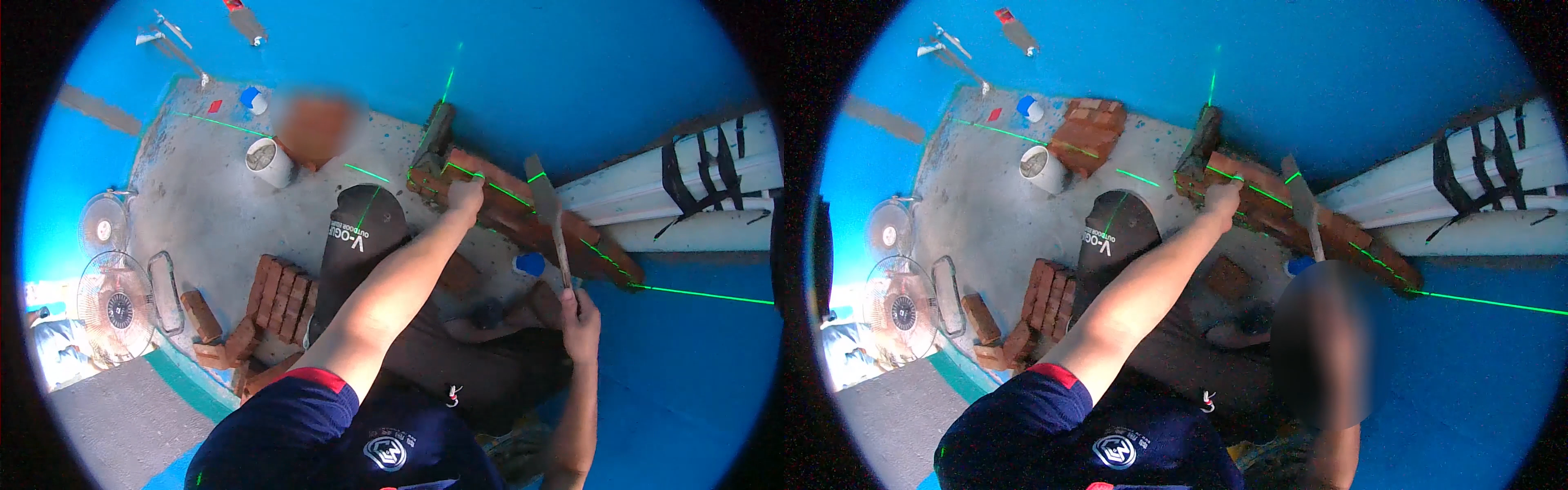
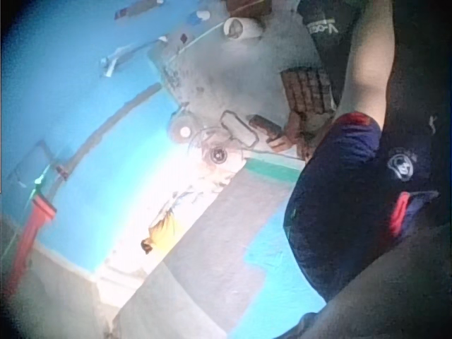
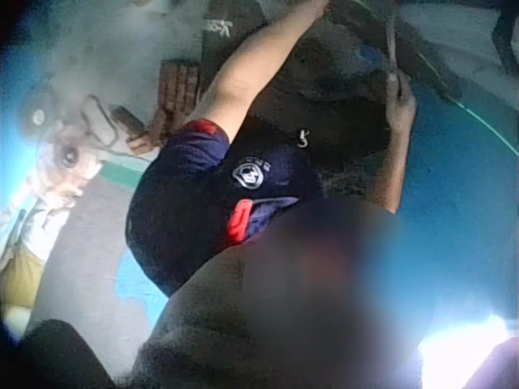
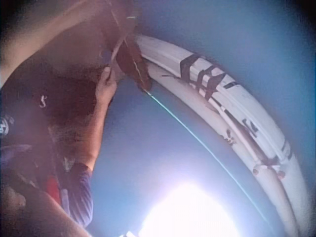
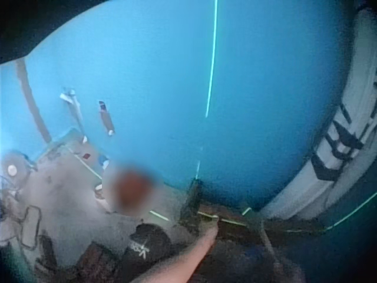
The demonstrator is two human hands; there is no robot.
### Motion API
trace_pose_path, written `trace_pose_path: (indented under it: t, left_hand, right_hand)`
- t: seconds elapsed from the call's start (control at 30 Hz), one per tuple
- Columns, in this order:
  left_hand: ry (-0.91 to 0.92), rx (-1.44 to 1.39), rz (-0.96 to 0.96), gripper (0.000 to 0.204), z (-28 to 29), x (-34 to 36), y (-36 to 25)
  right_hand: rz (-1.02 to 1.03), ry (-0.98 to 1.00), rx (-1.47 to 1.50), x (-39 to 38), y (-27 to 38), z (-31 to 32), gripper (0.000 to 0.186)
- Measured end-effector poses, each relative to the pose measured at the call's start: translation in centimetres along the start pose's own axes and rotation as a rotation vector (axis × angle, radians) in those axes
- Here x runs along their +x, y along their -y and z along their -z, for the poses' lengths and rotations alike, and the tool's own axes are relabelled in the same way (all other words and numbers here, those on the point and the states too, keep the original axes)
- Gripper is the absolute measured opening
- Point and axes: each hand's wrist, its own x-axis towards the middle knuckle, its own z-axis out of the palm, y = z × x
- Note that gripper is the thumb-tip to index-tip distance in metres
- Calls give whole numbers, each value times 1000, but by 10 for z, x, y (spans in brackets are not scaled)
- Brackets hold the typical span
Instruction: The person applies mortar to bricks and places them to build a small wall section using a trowel and a laser level for alignment.
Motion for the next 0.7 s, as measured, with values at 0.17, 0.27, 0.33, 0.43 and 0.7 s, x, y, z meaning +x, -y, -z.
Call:
trace_pose_path:
  t: [0.17, 0.27, 0.33, 0.43, 0.7]
  left_hand:
    - [74, -74, 19, 52, -1, -16, -14]
    - [127, -93, 20, 61, 7, -8, -10]
    - [118, -80, 1, 61, 4, -5, -9]
    - [-15, 36, -54, 46, 4, -15, -15]
    - [138, -65, 3, 60, 1, -2, -8]
  right_hand:
    - [67, 54, -39, 13, 0, 9, 43]
    - [82, 88, -157, 24, -6, 6, 43]
    - [-189, 279, -223, 36, -11, 9, 39]
    - [-189, 208, -220, 41, -10, 6, 46]
    - [-167, 232, -257, 48, -23, 2, 48]
